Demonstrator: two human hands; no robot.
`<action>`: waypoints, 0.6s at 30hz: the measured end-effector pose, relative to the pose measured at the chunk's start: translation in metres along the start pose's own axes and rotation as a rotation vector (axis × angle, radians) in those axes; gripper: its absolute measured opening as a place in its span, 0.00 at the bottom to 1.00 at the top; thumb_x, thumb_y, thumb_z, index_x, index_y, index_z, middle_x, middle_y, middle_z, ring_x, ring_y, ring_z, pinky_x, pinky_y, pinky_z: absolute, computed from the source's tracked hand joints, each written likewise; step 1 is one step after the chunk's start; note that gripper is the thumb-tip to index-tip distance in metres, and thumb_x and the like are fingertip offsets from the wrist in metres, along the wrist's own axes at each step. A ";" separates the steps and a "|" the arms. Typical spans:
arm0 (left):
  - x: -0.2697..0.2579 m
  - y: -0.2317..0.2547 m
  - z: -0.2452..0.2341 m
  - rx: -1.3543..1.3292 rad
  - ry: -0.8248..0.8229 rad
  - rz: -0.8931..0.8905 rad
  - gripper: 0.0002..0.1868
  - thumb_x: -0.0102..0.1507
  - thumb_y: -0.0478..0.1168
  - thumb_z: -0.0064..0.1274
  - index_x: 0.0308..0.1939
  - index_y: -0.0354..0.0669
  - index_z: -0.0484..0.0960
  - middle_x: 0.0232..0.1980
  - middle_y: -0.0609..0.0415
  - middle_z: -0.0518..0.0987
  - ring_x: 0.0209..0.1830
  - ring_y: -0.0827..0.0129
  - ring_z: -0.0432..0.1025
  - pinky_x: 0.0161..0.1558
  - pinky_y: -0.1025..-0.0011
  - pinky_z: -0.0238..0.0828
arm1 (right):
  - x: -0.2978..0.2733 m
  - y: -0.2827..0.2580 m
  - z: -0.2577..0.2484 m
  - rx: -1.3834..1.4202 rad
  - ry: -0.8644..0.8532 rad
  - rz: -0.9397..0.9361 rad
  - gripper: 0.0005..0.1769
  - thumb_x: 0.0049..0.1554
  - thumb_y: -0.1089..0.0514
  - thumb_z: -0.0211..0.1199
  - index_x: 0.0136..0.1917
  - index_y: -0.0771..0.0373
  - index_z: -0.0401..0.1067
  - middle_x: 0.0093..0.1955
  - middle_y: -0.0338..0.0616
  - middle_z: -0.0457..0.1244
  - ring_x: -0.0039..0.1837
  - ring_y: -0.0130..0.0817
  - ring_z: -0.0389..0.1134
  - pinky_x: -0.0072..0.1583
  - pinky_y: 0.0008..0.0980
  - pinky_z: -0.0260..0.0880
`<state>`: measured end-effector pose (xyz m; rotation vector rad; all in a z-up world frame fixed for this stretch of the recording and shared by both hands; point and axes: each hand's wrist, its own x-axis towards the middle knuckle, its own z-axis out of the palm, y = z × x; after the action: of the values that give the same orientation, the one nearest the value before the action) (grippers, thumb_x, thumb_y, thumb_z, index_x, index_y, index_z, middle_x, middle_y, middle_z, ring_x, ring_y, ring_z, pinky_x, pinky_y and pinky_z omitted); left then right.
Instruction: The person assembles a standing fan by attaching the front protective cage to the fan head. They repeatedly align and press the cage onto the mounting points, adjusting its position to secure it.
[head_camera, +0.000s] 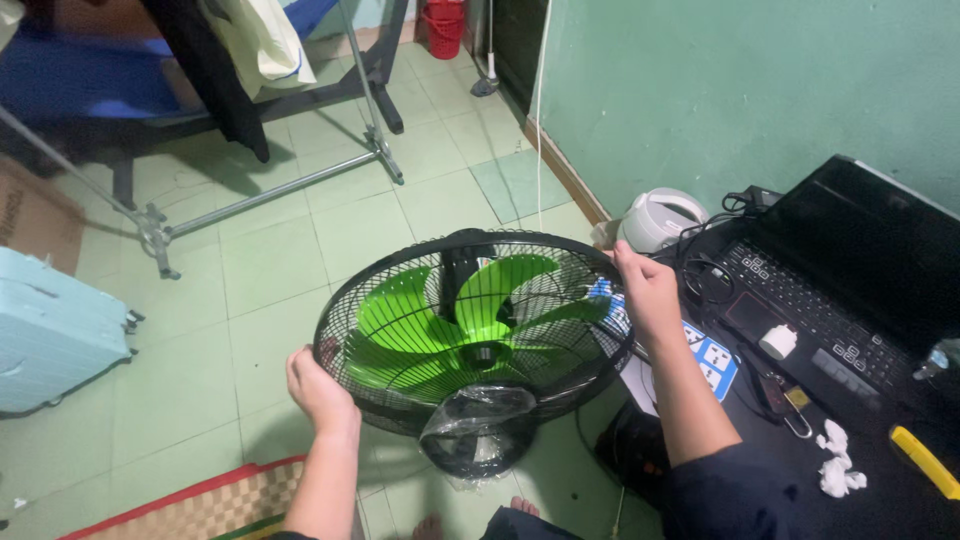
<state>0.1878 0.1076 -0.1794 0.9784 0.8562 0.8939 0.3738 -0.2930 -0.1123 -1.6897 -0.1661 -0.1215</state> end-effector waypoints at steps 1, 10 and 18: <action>0.001 -0.001 0.000 -0.001 -0.003 0.019 0.14 0.68 0.42 0.41 0.48 0.36 0.77 0.45 0.54 0.76 0.44 0.71 0.70 0.49 0.71 0.69 | 0.004 0.007 -0.004 0.005 -0.036 -0.011 0.26 0.65 0.43 0.57 0.53 0.69 0.79 0.48 0.38 0.71 0.51 0.21 0.67 0.57 0.23 0.65; -0.003 -0.004 0.001 -0.007 -0.018 0.032 0.14 0.68 0.41 0.42 0.48 0.36 0.77 0.44 0.55 0.76 0.42 0.71 0.70 0.48 0.71 0.69 | -0.024 0.033 -0.019 0.004 0.099 0.205 0.35 0.65 0.35 0.45 0.48 0.67 0.78 0.43 0.38 0.70 0.44 0.26 0.66 0.52 0.27 0.65; -0.014 0.013 0.003 -0.040 -0.097 -0.081 0.20 0.68 0.48 0.37 0.47 0.37 0.80 0.43 0.55 0.81 0.40 0.71 0.73 0.45 0.71 0.71 | -0.014 0.057 -0.008 0.048 0.270 0.183 0.34 0.66 0.36 0.54 0.42 0.72 0.76 0.38 0.39 0.66 0.41 0.25 0.61 0.47 0.30 0.63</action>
<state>0.1819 0.0980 -0.1638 0.9383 0.7875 0.7854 0.3707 -0.3088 -0.1692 -1.6150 0.1859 -0.2058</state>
